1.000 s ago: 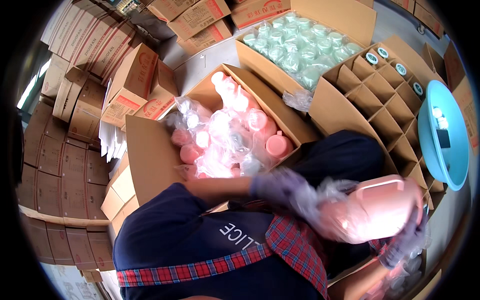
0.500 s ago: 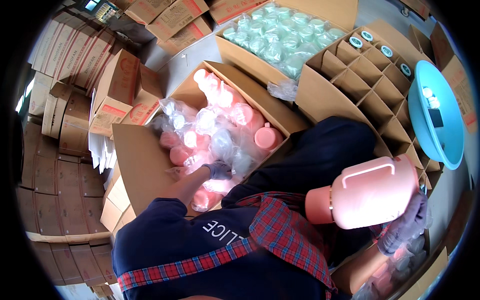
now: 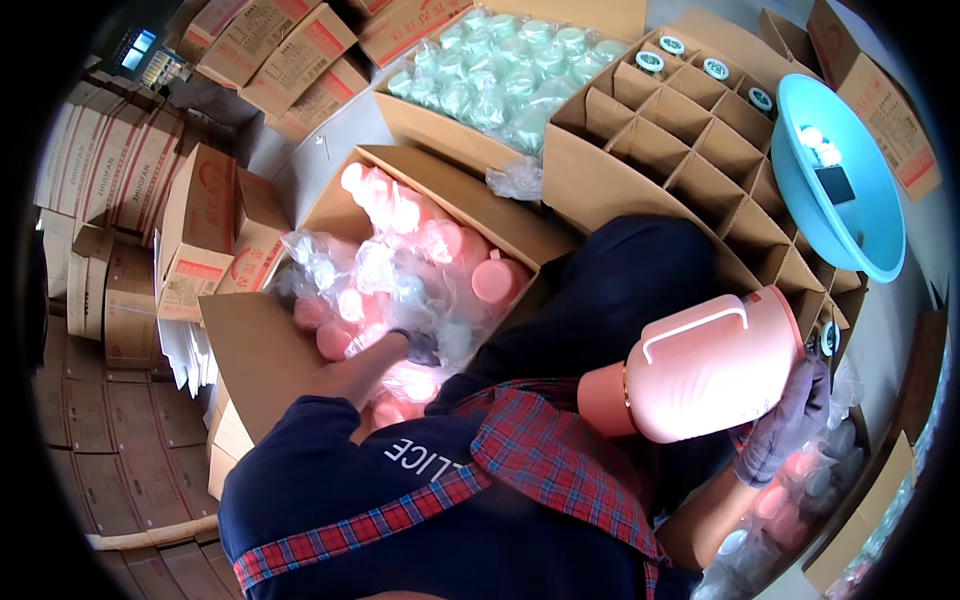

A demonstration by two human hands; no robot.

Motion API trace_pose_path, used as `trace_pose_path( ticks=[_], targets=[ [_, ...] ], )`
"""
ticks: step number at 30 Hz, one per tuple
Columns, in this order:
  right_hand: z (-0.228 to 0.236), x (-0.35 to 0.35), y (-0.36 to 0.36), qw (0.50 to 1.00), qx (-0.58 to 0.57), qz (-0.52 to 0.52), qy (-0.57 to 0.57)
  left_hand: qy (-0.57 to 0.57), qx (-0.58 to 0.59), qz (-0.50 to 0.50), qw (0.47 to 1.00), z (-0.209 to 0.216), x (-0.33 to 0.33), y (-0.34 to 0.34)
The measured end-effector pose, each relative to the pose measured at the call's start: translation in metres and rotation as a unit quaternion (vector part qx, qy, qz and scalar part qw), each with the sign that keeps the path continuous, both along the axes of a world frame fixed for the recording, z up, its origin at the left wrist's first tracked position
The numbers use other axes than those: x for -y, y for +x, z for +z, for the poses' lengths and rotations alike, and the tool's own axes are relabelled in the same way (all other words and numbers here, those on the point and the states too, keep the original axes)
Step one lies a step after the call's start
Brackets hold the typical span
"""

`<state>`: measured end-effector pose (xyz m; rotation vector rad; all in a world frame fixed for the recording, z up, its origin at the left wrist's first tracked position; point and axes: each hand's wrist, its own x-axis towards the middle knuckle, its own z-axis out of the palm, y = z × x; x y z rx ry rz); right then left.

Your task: The person assembles pink and white thermos flasks by inserting inner components, screwing on lids, and placing the finished units into plastic bags. They repeatedly pick up flasks, attach parts, and bag them, working among stacked cardboard boxes.

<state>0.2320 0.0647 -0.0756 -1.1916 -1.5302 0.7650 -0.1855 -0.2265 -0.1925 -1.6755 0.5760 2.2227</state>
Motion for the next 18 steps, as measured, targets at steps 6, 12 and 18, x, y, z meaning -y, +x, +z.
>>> trace_pose_path(
  ticks=[6, 12, 18],
  targets=[
    [0.013, -0.001, -0.024, 1.000, 0.011, 0.005, -0.001, 0.243, 0.223, 0.884, 0.332, -0.004, 0.068, -0.051],
    [0.008, -0.003, -0.009, 1.000, 0.004, -0.026, 0.005, 0.248, 0.231, 0.908, 0.247, 0.045, 0.070, -0.061],
    [0.004, -0.003, 0.013, 0.999, -0.010, -0.044, -0.001, 0.306, 0.155, 0.902, 0.260, 0.070, 0.049, -0.051]
  ],
)
